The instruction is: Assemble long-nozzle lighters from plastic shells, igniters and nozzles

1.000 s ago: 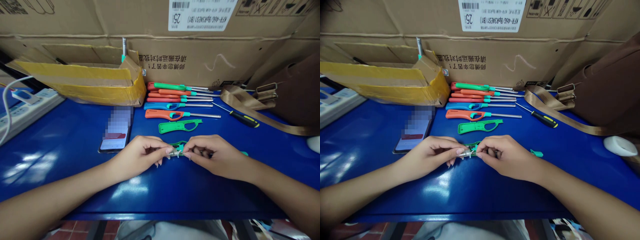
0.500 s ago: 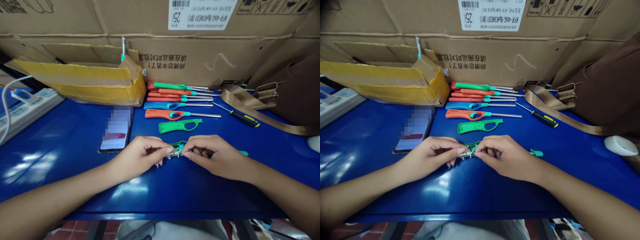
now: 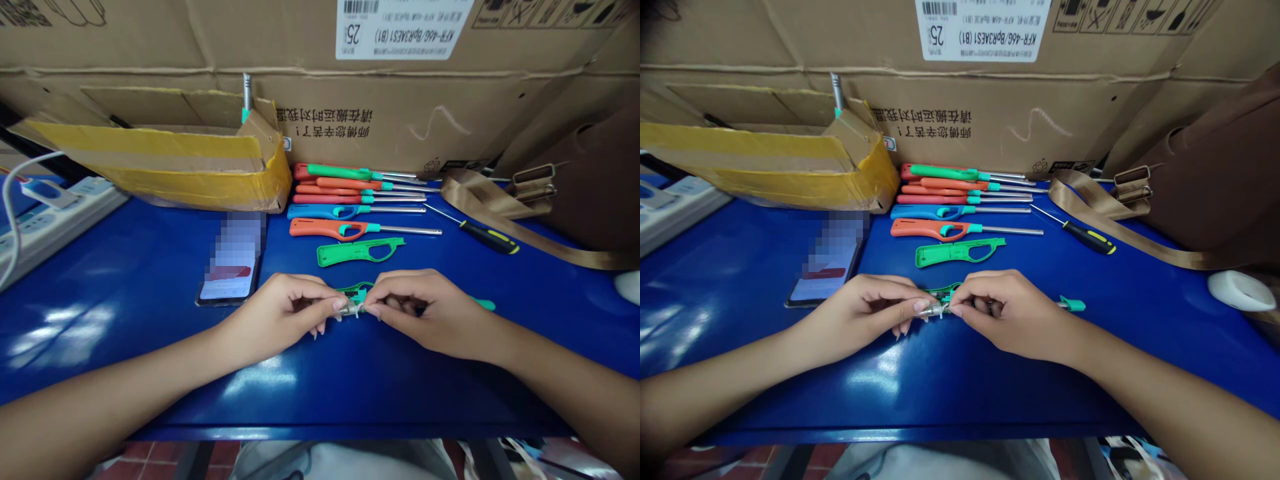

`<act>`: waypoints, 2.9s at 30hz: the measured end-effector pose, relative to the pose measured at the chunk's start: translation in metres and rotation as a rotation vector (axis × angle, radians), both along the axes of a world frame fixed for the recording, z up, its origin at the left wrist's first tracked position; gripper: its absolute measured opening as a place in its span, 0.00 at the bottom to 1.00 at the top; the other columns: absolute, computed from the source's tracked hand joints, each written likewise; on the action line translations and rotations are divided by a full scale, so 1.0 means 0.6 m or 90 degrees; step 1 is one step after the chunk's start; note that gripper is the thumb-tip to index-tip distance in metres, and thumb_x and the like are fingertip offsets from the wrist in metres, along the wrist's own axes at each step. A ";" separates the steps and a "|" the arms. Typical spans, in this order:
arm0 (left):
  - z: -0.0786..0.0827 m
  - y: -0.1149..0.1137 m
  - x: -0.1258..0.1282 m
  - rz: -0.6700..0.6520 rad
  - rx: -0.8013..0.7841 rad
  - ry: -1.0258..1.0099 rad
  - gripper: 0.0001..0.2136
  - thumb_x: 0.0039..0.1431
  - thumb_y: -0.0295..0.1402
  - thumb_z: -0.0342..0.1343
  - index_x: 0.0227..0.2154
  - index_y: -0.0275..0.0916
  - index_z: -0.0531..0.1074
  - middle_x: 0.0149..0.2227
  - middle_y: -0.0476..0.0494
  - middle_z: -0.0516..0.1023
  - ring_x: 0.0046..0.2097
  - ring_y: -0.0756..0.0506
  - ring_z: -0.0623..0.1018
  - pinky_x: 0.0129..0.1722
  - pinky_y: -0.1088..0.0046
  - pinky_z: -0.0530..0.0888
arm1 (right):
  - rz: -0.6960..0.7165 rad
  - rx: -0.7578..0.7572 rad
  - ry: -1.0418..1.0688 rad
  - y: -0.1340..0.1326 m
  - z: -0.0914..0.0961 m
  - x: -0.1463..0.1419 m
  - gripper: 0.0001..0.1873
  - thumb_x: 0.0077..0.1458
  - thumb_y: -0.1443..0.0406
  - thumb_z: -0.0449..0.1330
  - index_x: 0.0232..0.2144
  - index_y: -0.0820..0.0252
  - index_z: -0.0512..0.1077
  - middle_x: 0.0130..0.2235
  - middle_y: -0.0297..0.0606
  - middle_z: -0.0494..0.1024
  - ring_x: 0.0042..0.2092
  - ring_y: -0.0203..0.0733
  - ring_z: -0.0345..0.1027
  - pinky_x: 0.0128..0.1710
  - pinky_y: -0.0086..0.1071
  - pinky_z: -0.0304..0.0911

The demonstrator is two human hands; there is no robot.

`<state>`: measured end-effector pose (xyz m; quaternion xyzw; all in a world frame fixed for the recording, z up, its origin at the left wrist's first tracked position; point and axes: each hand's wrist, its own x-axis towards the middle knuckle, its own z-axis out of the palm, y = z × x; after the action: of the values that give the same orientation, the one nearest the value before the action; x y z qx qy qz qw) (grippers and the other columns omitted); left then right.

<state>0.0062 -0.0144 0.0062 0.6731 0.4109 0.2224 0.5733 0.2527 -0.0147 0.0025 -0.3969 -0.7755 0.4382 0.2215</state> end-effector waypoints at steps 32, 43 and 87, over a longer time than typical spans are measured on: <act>0.002 -0.007 0.007 0.036 -0.026 -0.003 0.11 0.66 0.34 0.58 0.37 0.33 0.83 0.30 0.47 0.76 0.27 0.54 0.73 0.26 0.82 0.72 | -0.032 -0.075 0.023 -0.003 0.000 -0.007 0.09 0.61 0.62 0.62 0.33 0.60 0.80 0.29 0.33 0.74 0.24 0.29 0.56 0.21 0.26 0.51; 0.000 -0.014 0.006 0.029 -0.012 -0.013 0.09 0.66 0.34 0.59 0.40 0.37 0.84 0.34 0.46 0.80 0.29 0.53 0.76 0.29 0.81 0.75 | -0.079 -0.162 0.007 -0.003 0.001 -0.011 0.12 0.59 0.57 0.63 0.31 0.59 0.79 0.23 0.31 0.70 0.23 0.32 0.57 0.21 0.27 0.52; 0.004 -0.019 0.010 0.075 0.050 -0.054 0.07 0.65 0.31 0.61 0.42 0.40 0.84 0.37 0.47 0.83 0.29 0.55 0.79 0.31 0.84 0.78 | -0.103 -0.126 -0.001 0.003 0.014 -0.005 0.16 0.60 0.53 0.62 0.35 0.58 0.83 0.31 0.39 0.80 0.28 0.36 0.64 0.23 0.30 0.55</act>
<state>0.0124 -0.0256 0.0085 0.6596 0.4161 0.3004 0.5492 0.2496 -0.0128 0.0109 -0.4785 -0.6940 0.4930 0.2153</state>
